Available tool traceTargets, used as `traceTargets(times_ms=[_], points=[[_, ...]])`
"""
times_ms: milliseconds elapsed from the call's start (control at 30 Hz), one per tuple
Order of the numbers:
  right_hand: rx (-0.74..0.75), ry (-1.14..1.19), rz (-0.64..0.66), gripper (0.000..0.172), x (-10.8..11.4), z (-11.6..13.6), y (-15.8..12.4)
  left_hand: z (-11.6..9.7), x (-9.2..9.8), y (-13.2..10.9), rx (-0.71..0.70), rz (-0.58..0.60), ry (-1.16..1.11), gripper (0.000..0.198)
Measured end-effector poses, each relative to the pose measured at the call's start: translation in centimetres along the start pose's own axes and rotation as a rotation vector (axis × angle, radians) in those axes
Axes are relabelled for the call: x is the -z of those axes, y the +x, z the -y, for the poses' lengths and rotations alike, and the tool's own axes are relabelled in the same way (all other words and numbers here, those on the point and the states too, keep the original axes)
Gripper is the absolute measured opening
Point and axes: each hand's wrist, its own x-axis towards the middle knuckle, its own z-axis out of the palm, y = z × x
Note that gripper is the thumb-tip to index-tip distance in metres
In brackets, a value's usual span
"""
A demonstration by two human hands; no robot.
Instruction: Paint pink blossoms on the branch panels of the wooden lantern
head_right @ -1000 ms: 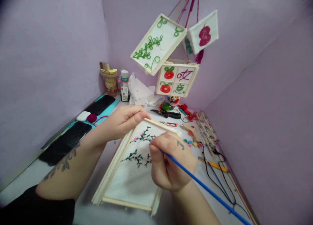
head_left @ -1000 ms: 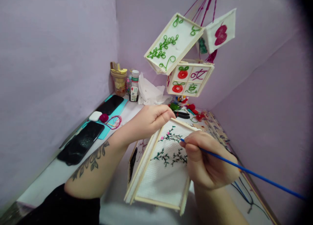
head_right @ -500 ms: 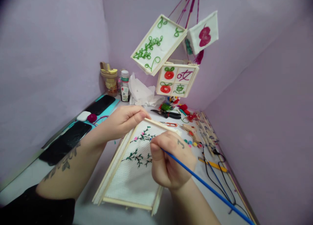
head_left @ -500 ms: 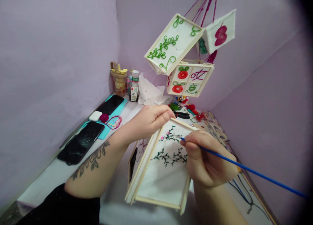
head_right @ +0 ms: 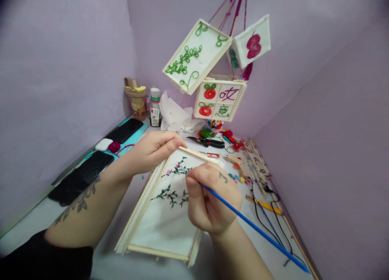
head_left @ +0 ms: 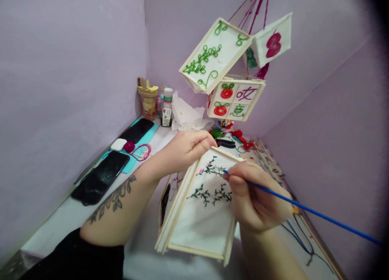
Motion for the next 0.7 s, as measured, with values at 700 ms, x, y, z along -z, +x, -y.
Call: traceTargets(times_ms=[700], points=[[0.012,0.006,-0.008,0.019,-0.29,0.14,0.26,-0.04,0.03,-0.04,-0.002,-0.001,-0.008,0.032]])
